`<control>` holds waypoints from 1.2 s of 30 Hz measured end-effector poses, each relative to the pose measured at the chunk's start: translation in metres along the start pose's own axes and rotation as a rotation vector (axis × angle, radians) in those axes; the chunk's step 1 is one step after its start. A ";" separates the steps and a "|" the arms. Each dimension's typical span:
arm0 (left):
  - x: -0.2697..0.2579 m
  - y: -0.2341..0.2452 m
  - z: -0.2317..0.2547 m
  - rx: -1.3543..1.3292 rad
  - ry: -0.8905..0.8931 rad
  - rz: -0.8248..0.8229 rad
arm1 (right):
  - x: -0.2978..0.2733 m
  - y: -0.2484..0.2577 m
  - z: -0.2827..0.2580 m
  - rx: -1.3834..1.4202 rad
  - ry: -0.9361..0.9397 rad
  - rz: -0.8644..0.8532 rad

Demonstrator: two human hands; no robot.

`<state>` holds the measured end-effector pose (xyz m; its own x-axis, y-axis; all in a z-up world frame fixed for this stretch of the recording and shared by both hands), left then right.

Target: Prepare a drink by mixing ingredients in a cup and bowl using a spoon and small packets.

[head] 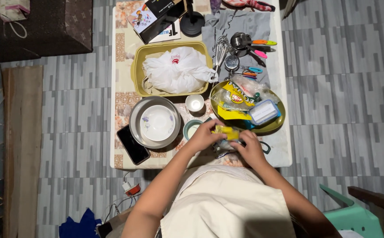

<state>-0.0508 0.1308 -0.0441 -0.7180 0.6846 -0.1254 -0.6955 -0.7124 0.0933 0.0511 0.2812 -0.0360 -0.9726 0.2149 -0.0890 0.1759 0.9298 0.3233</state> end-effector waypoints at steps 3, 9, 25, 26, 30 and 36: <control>-0.001 -0.008 -0.019 0.177 0.048 -0.060 | -0.002 0.011 -0.016 -0.421 0.162 0.064; -0.011 0.015 0.114 0.396 -0.269 0.258 | 0.022 0.050 0.006 -0.327 0.111 0.337; 0.056 0.107 0.009 1.145 0.223 0.390 | 0.029 0.025 0.033 -0.548 -0.041 0.231; 0.056 0.106 0.000 1.167 0.283 0.389 | 0.021 0.029 0.026 -0.521 -0.052 0.242; 0.061 0.106 -0.016 1.198 0.338 0.410 | -0.001 0.044 0.018 -0.443 -0.121 0.258; 0.051 0.109 -0.015 1.116 0.184 0.407 | -0.009 0.049 -0.006 -0.404 -0.065 0.267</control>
<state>-0.1628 0.0863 -0.0551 -0.9391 0.3432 -0.0188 -0.1223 -0.2825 0.9514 0.0681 0.3230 -0.0141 -0.8878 0.4601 -0.0081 0.3319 0.6525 0.6813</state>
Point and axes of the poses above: each hand's wrist, its own x-axis towards the middle knuckle, its own y-axis out of the back of the hand, z = x × y, the point moved 10 cm from there along x, towards the middle knuckle, and after that the axes turned 3 degrees about x, right-handed, at the moved point
